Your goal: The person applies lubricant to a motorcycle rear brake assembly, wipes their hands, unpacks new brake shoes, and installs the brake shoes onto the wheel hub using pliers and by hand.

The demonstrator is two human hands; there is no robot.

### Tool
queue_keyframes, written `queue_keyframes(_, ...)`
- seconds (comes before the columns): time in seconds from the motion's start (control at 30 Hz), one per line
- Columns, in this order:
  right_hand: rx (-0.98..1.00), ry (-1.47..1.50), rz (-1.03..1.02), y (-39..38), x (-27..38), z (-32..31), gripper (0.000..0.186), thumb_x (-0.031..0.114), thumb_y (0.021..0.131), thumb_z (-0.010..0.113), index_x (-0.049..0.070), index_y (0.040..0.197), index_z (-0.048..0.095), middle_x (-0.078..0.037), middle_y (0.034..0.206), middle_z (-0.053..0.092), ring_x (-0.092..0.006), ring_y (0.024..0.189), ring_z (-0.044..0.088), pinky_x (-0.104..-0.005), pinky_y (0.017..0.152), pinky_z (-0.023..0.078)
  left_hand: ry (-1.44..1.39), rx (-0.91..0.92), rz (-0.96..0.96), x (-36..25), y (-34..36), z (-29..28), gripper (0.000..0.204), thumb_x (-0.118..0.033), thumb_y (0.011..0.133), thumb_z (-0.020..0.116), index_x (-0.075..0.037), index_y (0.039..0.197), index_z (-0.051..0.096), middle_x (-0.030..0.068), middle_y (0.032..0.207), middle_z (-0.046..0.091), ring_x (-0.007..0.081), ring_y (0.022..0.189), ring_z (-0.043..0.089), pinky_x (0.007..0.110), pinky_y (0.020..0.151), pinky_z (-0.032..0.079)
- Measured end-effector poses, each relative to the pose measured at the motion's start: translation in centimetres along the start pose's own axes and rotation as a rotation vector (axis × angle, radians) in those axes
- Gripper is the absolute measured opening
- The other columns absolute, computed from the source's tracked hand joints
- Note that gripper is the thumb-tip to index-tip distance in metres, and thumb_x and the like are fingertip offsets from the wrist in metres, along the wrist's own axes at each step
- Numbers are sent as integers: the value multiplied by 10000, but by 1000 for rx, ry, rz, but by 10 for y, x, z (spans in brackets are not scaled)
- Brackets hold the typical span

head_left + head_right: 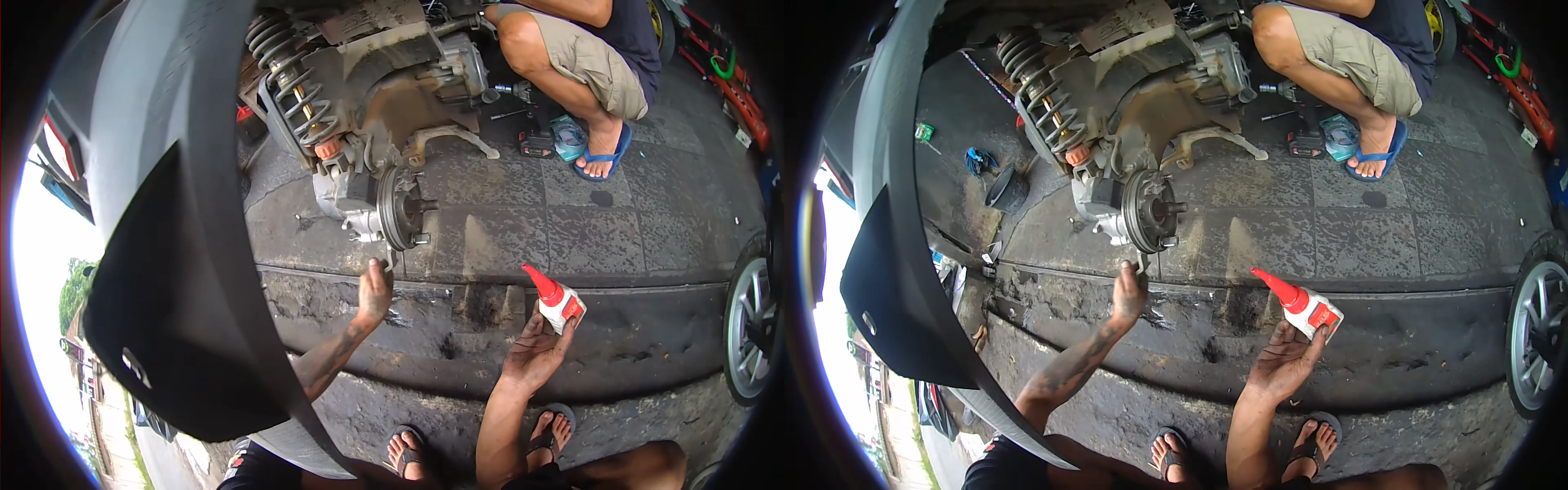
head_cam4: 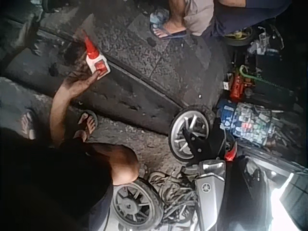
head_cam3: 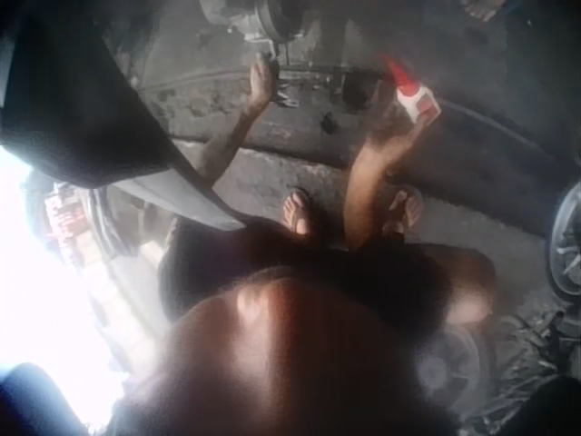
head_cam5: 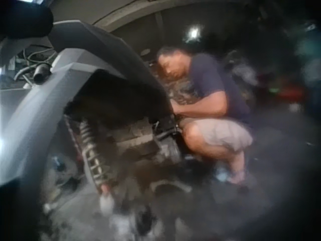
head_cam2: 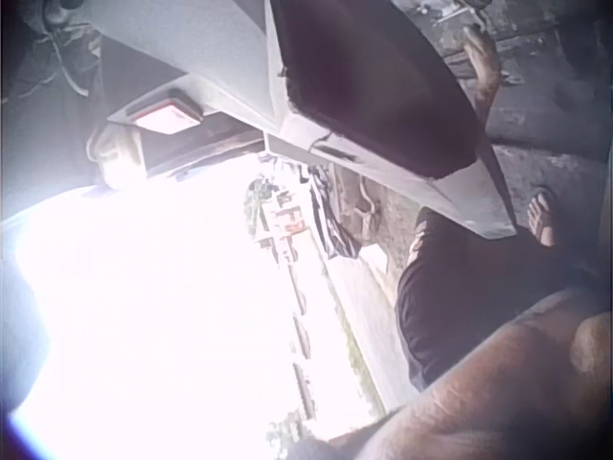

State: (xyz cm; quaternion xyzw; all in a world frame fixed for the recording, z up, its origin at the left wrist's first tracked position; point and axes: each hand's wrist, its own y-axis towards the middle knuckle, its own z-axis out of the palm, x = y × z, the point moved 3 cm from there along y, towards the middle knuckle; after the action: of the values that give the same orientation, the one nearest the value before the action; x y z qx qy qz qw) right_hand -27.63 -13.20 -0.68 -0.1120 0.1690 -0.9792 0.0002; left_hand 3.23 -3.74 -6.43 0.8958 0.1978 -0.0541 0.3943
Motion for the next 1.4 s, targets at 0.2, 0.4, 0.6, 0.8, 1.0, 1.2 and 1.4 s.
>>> queue_keyframes(0.2,49,-38,5,-3,0,4,381,275,932,521,-2,1189,469,-125,1114,591,-183,903,628,-261,698,564,-522,346,-467,-12,27,25,546,-374,966,240,14,648,456,188,523,454,340,466,404,456,494,312)
queue_keyframes(0.4,46,-40,-32,-5,12,1,387,276,932,523,-2,1195,464,-116,1126,582,-177,914,619,-255,700,558,-738,659,-994,-42,49,-58,431,-428,939,378,-82,716,505,20,543,416,132,457,390,284,428,302)
queue_keyframes(0.6,66,3,63,-21,-11,11,383,269,932,523,1,1199,462,-115,1113,590,-183,928,618,-256,699,556,-655,455,-453,28,7,7,435,-460,962,346,-62,819,449,-19,562,365,132,479,349,283,461,333)
queue_keyframes(0.8,131,-7,27,-23,6,17,377,268,937,512,11,1209,461,-130,1134,580,-189,915,624,-258,670,562,-807,549,-593,-14,24,-6,407,-420,976,378,-57,822,480,-20,566,380,86,492,339,255,451,306)
queue_keyframes(1.0,54,8,37,-21,3,1,393,268,937,512,2,1219,448,-140,1150,569,-203,927,622,-259,672,565,-1007,631,-732,-46,45,-84,478,-503,964,334,-85,737,377,-8,590,327,108,484,320,269,440,312)
queue_keyframes(1.2,83,-39,60,-27,-4,12,380,271,931,524,11,1202,463,-127,1148,570,-198,934,618,-263,676,552,-1087,719,-509,-54,56,-90,542,-521,942,378,1,1054,471,64,822,502,173,714,524,278,586,441)
queue_keyframes(1.4,126,-32,48,-34,-6,16,358,278,929,528,34,1186,477,-97,1127,578,-179,936,609,-275,688,538,-815,829,-608,-74,89,-102,539,-471,944,422,17,1163,488,106,883,571,172,757,594,287,611,477)
